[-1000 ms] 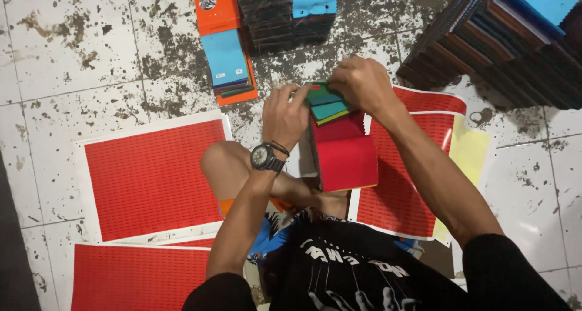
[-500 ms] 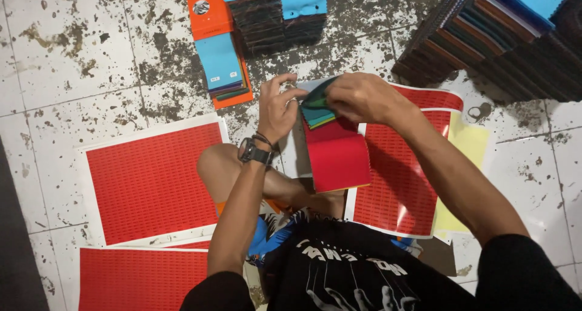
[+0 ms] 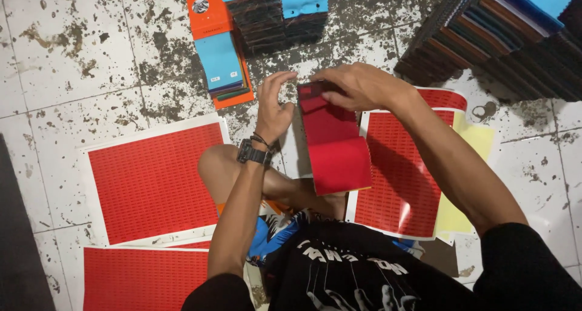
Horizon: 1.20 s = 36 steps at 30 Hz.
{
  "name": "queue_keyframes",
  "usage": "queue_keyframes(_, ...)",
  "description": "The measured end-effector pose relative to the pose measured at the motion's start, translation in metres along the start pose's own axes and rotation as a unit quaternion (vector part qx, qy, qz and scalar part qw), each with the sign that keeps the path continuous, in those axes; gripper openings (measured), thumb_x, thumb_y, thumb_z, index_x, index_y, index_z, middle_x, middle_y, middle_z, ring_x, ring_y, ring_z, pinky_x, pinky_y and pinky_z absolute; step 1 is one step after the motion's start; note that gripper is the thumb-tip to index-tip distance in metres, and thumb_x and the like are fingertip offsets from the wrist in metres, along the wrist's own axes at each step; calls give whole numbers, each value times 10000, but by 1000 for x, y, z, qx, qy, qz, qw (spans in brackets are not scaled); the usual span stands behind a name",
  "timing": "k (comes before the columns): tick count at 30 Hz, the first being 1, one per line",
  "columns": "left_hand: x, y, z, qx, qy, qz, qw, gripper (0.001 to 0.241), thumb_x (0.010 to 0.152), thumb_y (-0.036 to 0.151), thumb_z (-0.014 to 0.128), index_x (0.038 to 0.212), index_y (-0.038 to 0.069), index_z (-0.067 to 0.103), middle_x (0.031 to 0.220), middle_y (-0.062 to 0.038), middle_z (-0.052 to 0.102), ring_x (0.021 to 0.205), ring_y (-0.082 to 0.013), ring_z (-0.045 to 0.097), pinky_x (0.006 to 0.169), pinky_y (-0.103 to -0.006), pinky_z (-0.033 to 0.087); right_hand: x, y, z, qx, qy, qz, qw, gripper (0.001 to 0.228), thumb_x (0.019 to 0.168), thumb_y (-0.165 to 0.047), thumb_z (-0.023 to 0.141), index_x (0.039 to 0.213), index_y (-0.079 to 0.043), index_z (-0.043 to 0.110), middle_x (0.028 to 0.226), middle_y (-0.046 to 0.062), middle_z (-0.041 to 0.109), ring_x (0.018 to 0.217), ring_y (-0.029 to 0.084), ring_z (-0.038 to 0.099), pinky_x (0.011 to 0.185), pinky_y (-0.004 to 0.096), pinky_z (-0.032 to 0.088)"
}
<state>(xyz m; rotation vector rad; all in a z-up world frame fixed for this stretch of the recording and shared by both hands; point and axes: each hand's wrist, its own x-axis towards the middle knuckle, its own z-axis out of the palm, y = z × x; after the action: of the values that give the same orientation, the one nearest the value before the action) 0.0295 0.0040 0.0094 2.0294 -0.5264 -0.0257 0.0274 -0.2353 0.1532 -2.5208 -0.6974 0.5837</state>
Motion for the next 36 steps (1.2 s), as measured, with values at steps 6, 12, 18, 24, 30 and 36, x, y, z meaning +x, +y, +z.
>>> queue_keyframes(6,4,8,-5,-37,11,-29,999,676,709,-95,497,1324,168,593,1326,-29,548,1330,-222,452,1122,-422,278,10,4,-1,40,-35,45,998,681,799,-402,832,1371,-118,594,1138,176,754,1094,412,698,975,550,541)
queue_keyframes(12,10,9,-10,-33,-3,15,999,680,716,-129,464,1302,186,601,1386,-44,525,1359,-230,441,1137,-424,255,9,-9,2,-5,3,45,999,411,873,-66,764,1261,-33,634,1006,197,769,988,386,737,892,503,577)
queue_keyframes(18,20,-29,5,66,-88,62,992,480,768,55,444,1086,264,737,1458,3,504,1394,-297,407,1135,-506,257,-15,-11,16,-41,27,21,999,231,877,-101,779,1098,-52,732,948,165,754,934,345,743,830,426,595)
queue_keyframes(24,19,8,-2,128,-74,19,989,185,885,369,631,995,334,775,1481,-47,514,1339,-406,374,1051,-659,310,-78,-60,16,-68,73,-103,990,176,924,43,680,1084,-8,733,932,108,734,740,229,736,580,295,634)
queue_keyframes(30,15,21,-6,160,-72,25,984,277,763,361,626,1004,335,761,1461,-63,511,1333,-391,371,1018,-683,312,-119,-76,42,-137,129,-102,977,233,881,-42,710,1114,-52,718,1045,96,704,889,285,680,755,443,574)
queue_keyframes(36,13,24,-5,198,-57,34,978,294,757,381,599,996,326,760,1448,-62,514,1349,-398,368,1055,-712,270,-137,-66,91,-152,173,-86,969,225,894,-165,774,1102,-88,737,1010,63,710,783,178,595,571,303,482)
